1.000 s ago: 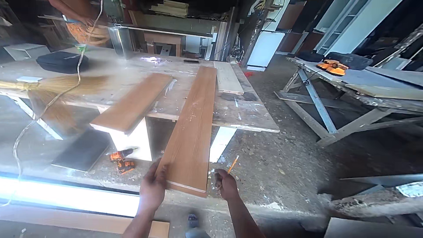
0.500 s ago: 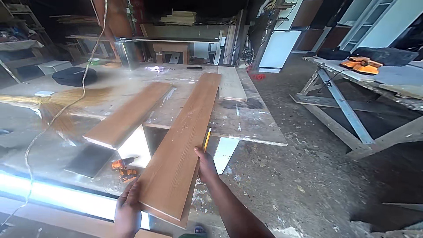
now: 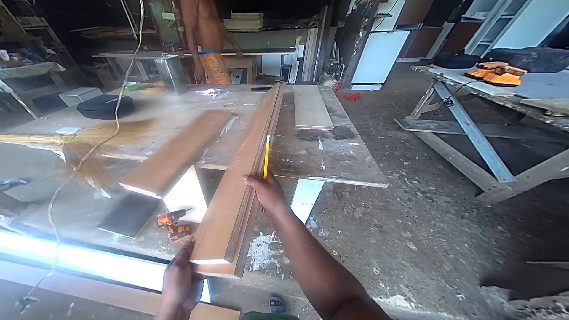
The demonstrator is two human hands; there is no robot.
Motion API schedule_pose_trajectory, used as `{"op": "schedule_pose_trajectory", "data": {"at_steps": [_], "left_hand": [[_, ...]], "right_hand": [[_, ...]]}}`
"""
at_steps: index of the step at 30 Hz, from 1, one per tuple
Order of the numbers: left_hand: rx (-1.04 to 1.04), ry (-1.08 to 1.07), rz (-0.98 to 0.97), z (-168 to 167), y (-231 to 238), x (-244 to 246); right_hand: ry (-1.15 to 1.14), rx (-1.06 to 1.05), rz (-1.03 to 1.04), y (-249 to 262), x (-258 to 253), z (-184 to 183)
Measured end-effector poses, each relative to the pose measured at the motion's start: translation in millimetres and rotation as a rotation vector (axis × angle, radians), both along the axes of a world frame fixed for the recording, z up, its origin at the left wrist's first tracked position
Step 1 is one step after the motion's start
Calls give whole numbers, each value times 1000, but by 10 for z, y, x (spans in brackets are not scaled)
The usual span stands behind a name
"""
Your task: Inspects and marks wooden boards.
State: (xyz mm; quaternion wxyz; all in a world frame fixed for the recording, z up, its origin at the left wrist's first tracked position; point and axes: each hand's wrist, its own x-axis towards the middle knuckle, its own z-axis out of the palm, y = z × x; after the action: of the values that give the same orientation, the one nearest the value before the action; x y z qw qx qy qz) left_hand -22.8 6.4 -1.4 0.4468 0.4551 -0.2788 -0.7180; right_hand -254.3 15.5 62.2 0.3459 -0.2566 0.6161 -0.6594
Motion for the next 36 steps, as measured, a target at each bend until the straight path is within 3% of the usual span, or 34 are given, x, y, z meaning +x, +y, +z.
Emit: {"op": "schedule_pose_trajectory", "data": {"at_steps": [11, 20, 24, 26, 28, 31, 33, 36], "left_hand": [[168, 201, -100, 50, -66, 109], [183, 290, -217, -37, -92, 157], [189, 192, -251, -32, -111, 187], [26, 26, -231, -76, -115, 283], [-372, -80, -199, -176, -23, 396], [-962, -47, -244, -121, -40, 501], [-1108, -187, -189, 85, 6, 405], [-1061, -434, -36, 292, -30, 152]], "right_hand": [[94, 84, 42, -255, 204, 323], [285, 198, 109, -644, 322, 457], [354, 205, 90, -715, 398, 429], [343, 184, 71, -700, 462, 407], [340, 180, 56, -687, 475, 386], [353, 171, 44, -696, 444, 402], [360, 174, 40, -709, 445, 396], [373, 163, 49, -758, 423, 387]]}}
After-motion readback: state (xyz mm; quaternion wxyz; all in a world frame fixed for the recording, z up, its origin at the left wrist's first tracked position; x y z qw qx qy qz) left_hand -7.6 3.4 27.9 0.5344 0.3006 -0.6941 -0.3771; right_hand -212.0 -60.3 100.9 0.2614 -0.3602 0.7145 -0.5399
